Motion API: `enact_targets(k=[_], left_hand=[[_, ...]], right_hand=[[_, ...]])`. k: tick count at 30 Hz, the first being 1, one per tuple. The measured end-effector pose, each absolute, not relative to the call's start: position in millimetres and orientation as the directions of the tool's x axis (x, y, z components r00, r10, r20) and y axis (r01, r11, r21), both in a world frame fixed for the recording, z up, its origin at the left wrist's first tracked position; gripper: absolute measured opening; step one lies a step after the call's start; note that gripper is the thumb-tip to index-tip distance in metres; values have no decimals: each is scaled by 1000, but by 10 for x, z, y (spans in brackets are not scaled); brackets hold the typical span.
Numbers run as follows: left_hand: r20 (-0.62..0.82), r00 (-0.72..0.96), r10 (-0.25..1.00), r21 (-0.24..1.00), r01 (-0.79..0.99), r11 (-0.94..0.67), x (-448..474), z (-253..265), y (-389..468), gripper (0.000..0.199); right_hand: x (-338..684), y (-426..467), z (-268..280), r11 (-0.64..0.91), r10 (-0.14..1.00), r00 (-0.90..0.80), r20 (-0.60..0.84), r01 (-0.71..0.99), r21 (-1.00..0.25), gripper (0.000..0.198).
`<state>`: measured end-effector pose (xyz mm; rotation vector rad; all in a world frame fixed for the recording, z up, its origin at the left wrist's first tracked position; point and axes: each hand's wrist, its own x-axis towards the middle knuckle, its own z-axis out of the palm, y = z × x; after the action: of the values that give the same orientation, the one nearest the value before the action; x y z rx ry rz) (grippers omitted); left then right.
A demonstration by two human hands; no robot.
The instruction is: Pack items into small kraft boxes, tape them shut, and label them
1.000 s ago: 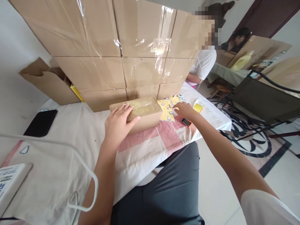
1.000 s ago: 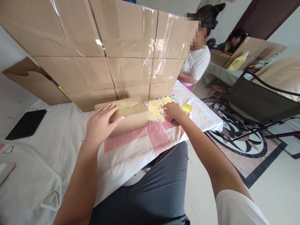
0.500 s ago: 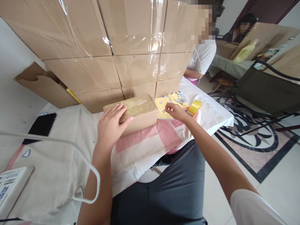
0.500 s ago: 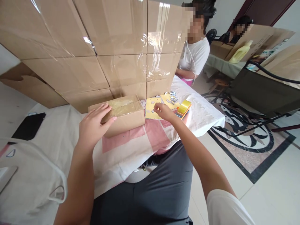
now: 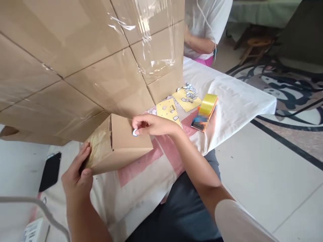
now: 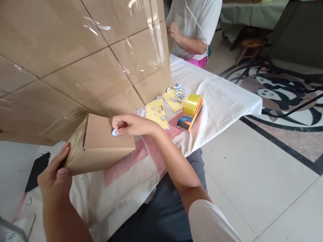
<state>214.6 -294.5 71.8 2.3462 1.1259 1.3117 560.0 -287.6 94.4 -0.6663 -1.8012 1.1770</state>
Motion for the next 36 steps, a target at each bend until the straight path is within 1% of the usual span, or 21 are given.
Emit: enact_targets(k=[2, 5, 7, 8, 10, 12, 14, 16, 18, 20, 24, 26, 29, 31, 32, 33, 36], left_hand=[[634, 284, 719, 525, 525, -670, 2198, 711, -2968, 60], [645, 256, 720, 524, 537, -661, 2278, 718, -3001, 67], [641, 251, 725, 515, 560, -649, 2317, 737, -3014, 68], [630, 251, 735, 511, 579, -636, 2331, 750, -3018, 68], [614, 261, 745, 498, 603, -623, 2350, 776, -3019, 65], [610, 279, 742, 486, 608, -628, 2367, 796, -3016, 60], [616, 271, 740, 490, 603, -629, 2390, 806, -3017, 57], [622, 248, 743, 503, 600, -622, 2415, 808, -3024, 57], [626, 244, 741, 498, 606, -620, 2431, 805, -3028, 59], [624, 278, 731, 466, 619, -633, 2423, 798, -3019, 58], [621, 352, 701, 418, 608, -675, 2347, 776, -2961, 57], [612, 363, 703, 416, 609, -676, 2310, 770, -2937, 59], [583, 391, 712, 411, 613, -674, 2310, 783, -2928, 56], [563, 404, 721, 415, 617, -669, 2358, 804, -2938, 53], [562, 404, 722, 415, 617, -669, 2392, 816, -2946, 52], [565, 405, 719, 413, 616, -671, 2429, 826, -2954, 51], [570, 401, 717, 404, 623, -670, 2527, 845, -2976, 47]], right_hand=[[5617, -2841, 967, 450, 775, -486, 404, -23, -893, 17], [5659, -2874, 949, 479, 791, -461, 403, 56, -876, 14], [5693, -2918, 929, 427, 849, -398, 347, 132, -895, 8], [5704, -2942, 923, 384, 889, -334, 313, 171, -907, 10], [5696, -2992, 921, 290, 950, -191, 249, 236, -927, 22], [5637, -3042, 916, 232, 971, -108, 212, 236, -944, 16], [5534, -3091, 880, 220, 975, -57, 213, 175, -960, 10], [5414, -3138, 795, 231, 972, 20, 232, 58, -971, 4], [5306, -3179, 673, 234, 970, 95, 225, -93, -968, 9], [5231, -3214, 547, 228, 970, 133, 203, -214, -950, 12], [5199, -3284, 399, 240, 967, 145, 208, -261, -935, 30], [5226, -3339, 385, 250, 967, 111, 229, -238, -939, 36], [5273, -3454, 377, 303, 952, 67, 298, -89, -949, 49], [5289, -3529, 343, 316, 946, 80, 314, -13, -949, 62], [5291, -3559, 318, 307, 946, 106, 305, 0, -952, 65], [5289, -3582, 290, 289, 948, 139, 286, 2, -957, 63], [5276, -3621, 227, 255, 945, 209, 251, 9, -967, 44]])
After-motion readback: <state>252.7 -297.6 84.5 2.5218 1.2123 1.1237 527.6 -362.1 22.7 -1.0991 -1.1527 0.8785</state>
